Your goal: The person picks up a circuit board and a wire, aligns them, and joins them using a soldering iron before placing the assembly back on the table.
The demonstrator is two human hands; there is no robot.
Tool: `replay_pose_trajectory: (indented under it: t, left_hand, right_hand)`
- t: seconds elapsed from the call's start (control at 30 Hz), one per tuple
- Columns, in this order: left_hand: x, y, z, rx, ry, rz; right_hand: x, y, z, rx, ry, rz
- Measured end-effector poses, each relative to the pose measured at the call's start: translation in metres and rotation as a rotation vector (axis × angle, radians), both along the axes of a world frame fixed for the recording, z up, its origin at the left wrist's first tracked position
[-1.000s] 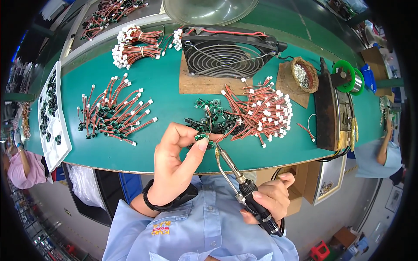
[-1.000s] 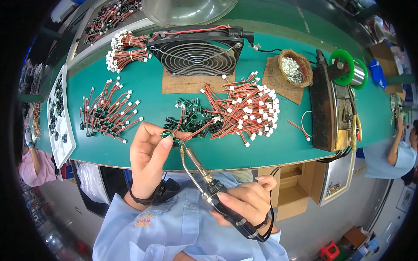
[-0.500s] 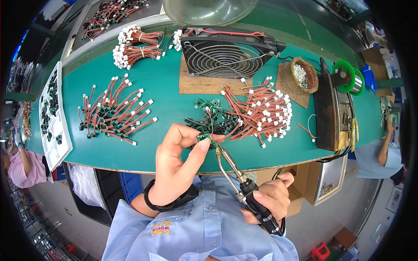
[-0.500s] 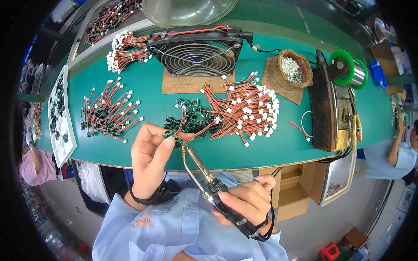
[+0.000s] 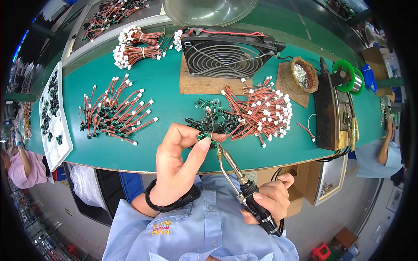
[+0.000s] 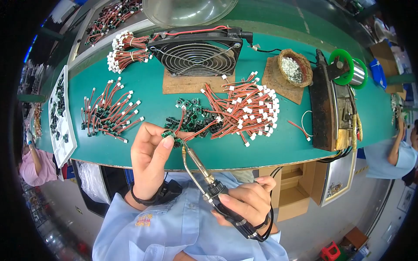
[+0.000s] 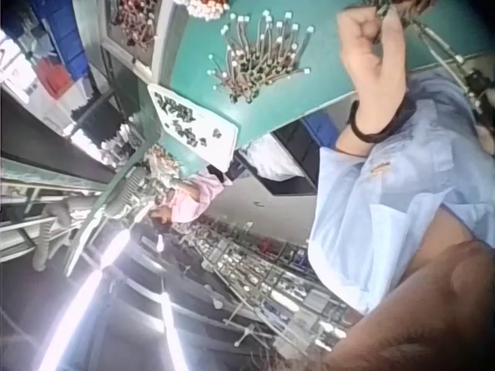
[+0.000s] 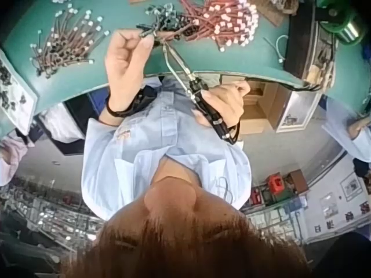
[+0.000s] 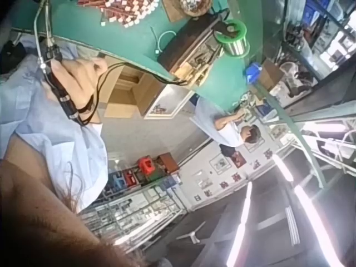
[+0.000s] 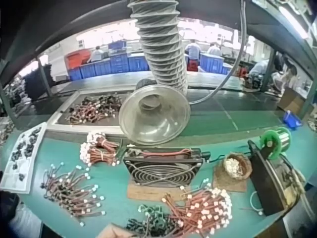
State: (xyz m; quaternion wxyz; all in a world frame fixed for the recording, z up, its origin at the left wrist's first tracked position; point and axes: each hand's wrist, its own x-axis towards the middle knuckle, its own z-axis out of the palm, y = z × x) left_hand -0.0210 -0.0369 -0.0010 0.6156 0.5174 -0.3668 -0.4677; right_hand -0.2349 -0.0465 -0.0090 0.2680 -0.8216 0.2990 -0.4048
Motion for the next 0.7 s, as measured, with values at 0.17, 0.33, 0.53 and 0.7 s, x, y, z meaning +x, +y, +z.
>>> replay_pose_trajectory:
  t: [0.17, 0.33, 0.53, 0.7]
  left_hand:
    - [0.0, 0.001, 0.001, -0.003, 0.001, 0.005]
    - [0.0, 0.002, 0.001, -0.003, 0.014, 0.004]
    - [0.0, -0.001, 0.002, -0.002, 0.09, 0.015]
    - [0.006, 0.004, 0.0, 0.057, 0.212, 0.025]
  right_hand:
    - [-0.001, 0.003, 0.001, 0.001, 0.021, -0.008]
    - [0.0, 0.004, 0.002, -0.002, 0.007, -0.009]
    - [-0.009, 0.004, 0.002, -0.024, 0.011, 0.008]
    - [-0.003, 0.001, -0.023, -0.159, -0.304, -0.272]
